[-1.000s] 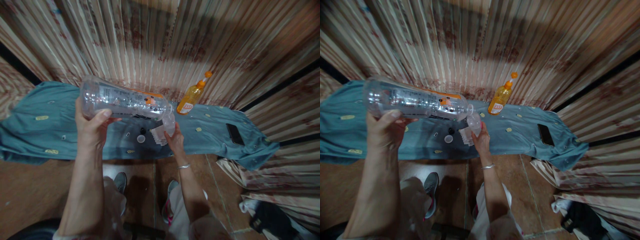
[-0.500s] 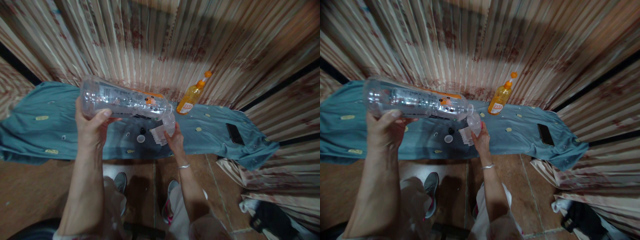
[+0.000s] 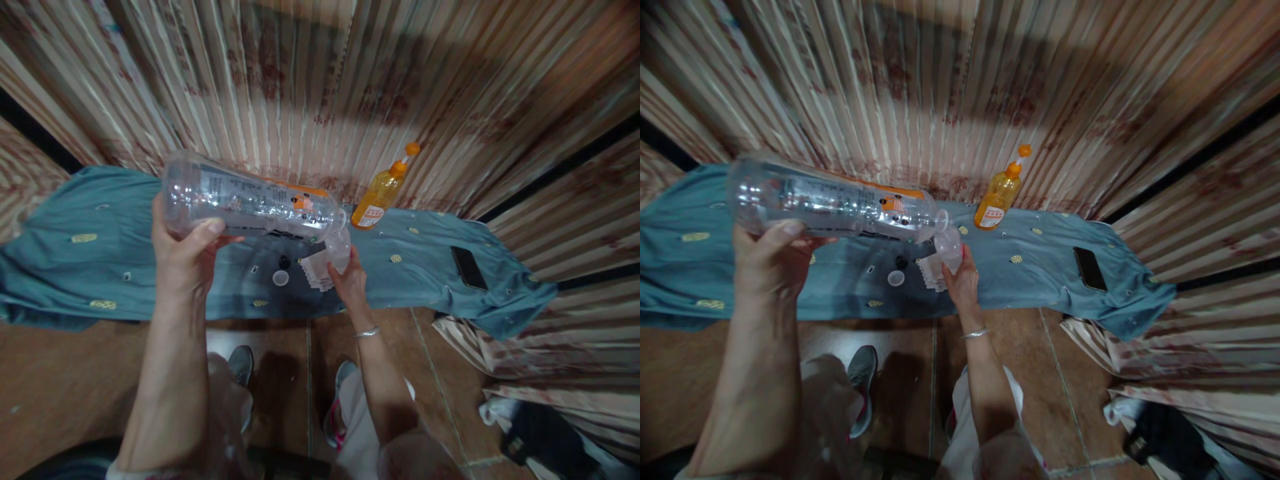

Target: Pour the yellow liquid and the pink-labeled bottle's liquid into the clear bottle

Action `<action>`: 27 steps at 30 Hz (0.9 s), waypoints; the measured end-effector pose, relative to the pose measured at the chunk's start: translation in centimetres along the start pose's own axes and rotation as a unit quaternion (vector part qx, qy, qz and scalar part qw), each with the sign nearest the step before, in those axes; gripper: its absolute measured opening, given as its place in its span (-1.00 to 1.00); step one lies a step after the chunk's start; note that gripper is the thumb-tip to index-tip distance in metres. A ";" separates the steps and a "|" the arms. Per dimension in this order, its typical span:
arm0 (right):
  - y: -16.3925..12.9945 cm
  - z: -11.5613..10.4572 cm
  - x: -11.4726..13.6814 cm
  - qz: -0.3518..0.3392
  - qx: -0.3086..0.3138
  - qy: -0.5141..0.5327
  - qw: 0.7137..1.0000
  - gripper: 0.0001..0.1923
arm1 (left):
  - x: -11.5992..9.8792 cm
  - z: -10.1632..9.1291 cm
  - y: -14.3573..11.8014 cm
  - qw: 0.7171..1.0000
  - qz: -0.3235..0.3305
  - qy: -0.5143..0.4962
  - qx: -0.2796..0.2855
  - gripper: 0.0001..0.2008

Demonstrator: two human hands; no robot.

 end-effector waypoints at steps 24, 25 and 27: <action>0.0 -0.1 0.2 -0.003 0.003 0.013 1.000 -0.35 | -0.2 0.1 0.0 1.000 0.002 0.003 -0.002 -0.38; 0.0 -0.1 0.2 -0.002 0.004 0.014 1.000 -0.35 | -0.2 0.1 0.0 1.000 0.002 0.001 -0.005 -0.38; 0.0 -0.1 0.2 0.001 0.006 0.016 1.000 -0.33 | -0.2 0.0 0.1 1.000 0.003 -0.003 -0.010 -0.38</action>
Point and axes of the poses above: each hand's wrist, its own y-axis towards the middle knuckle, its own z-axis out of the palm, x = y × z, the point moved 6 cm from there along y, towards the middle knuckle, and after that the axes turned 12 degrees about x, right-handed, at the moved point
